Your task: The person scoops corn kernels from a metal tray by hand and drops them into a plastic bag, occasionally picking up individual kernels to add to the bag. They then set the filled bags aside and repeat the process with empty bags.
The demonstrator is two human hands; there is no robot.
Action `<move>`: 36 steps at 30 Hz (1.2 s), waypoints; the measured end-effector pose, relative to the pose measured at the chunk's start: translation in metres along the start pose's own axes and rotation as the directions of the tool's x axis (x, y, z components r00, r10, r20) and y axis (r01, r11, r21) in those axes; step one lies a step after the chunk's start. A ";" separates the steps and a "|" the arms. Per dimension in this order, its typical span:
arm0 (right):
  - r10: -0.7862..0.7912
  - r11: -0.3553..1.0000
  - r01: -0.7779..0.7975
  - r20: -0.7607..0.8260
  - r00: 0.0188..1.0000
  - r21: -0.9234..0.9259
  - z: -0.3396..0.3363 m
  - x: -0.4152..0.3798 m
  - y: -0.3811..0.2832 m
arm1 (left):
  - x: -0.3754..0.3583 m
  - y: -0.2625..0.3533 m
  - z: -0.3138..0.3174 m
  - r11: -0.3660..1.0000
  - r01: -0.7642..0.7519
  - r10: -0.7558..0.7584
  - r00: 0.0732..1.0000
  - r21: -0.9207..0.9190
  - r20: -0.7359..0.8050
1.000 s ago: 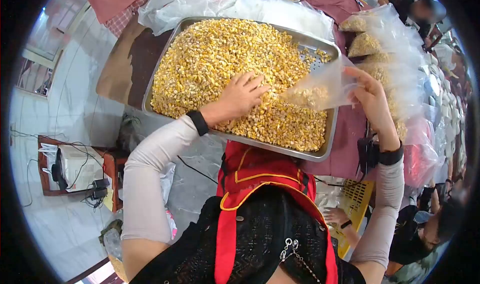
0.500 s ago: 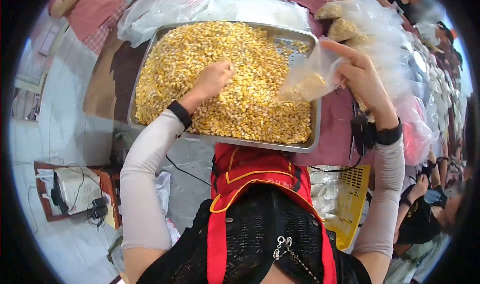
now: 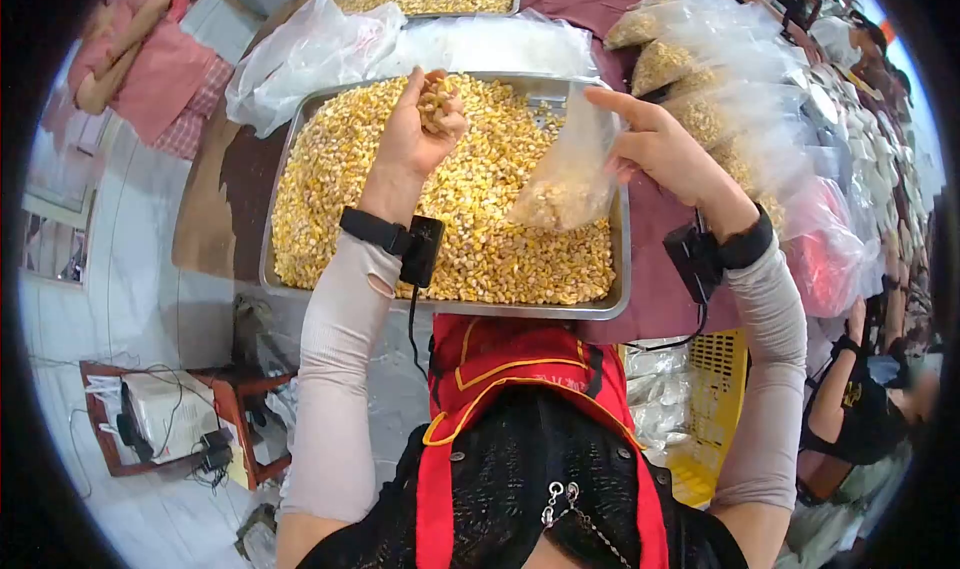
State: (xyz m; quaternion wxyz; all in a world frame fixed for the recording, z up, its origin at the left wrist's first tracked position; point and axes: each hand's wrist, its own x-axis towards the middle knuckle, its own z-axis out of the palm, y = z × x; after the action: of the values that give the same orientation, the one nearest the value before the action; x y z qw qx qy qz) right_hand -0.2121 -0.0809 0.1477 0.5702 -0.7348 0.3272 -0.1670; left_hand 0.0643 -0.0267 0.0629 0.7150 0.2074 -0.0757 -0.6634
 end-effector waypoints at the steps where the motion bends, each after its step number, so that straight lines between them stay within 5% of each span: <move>1: -0.020 0.999 0.022 0.024 1.000 -0.049 -0.001 0.001 0.000 | -0.001 0.000 0.014 1.000 0.018 -0.016 0.993 -0.023 0.118; 9: -0.063 0.996 0.067 0.068 0.996 -0.062 0.004 -0.001 -0.007 | -0.008 -0.029 0.112 1.000 0.001 -0.005 0.947 0.014 0.320; 15: -0.041 0.984 0.055 0.089 0.995 -0.167 0.008 0.001 -0.019 | -0.007 -0.077 0.137 0.993 -0.071 0.050 0.979 0.097 0.199; 17: -0.058 0.990 0.067 0.075 0.995 -0.123 0.007 0.000 -0.017 | -0.007 -0.082 0.138 0.967 -0.173 0.168 0.985 0.186 0.044; 24: -0.037 0.996 0.042 0.069 0.997 -0.080 0.002 -0.001 -0.014 | -0.014 -0.065 0.120 0.820 -0.237 0.237 0.969 0.521 0.068; 28: -0.024 0.990 0.035 0.080 0.997 -0.134 0.004 0.003 -0.017 | -0.011 -0.062 0.118 0.806 -0.298 0.235 0.954 0.511 0.187; 34: -0.051 0.993 0.051 0.002 0.999 -0.104 -0.001 -0.002 -0.018 | 0.001 -0.031 0.114 0.924 -0.339 0.305 0.932 0.176 0.193; 36: -0.035 0.996 0.031 -0.043 0.998 -0.088 -0.008 -0.006 -0.018 | 0.003 -0.017 0.093 0.887 -0.359 0.328 0.932 0.290 0.151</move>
State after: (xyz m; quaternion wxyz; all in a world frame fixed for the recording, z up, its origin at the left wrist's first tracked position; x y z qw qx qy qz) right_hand -0.2160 -0.0798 0.1681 0.5274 -0.7605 0.3344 -0.1782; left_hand 0.0135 -0.0481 0.1399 0.7747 0.2687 -0.2501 -0.5149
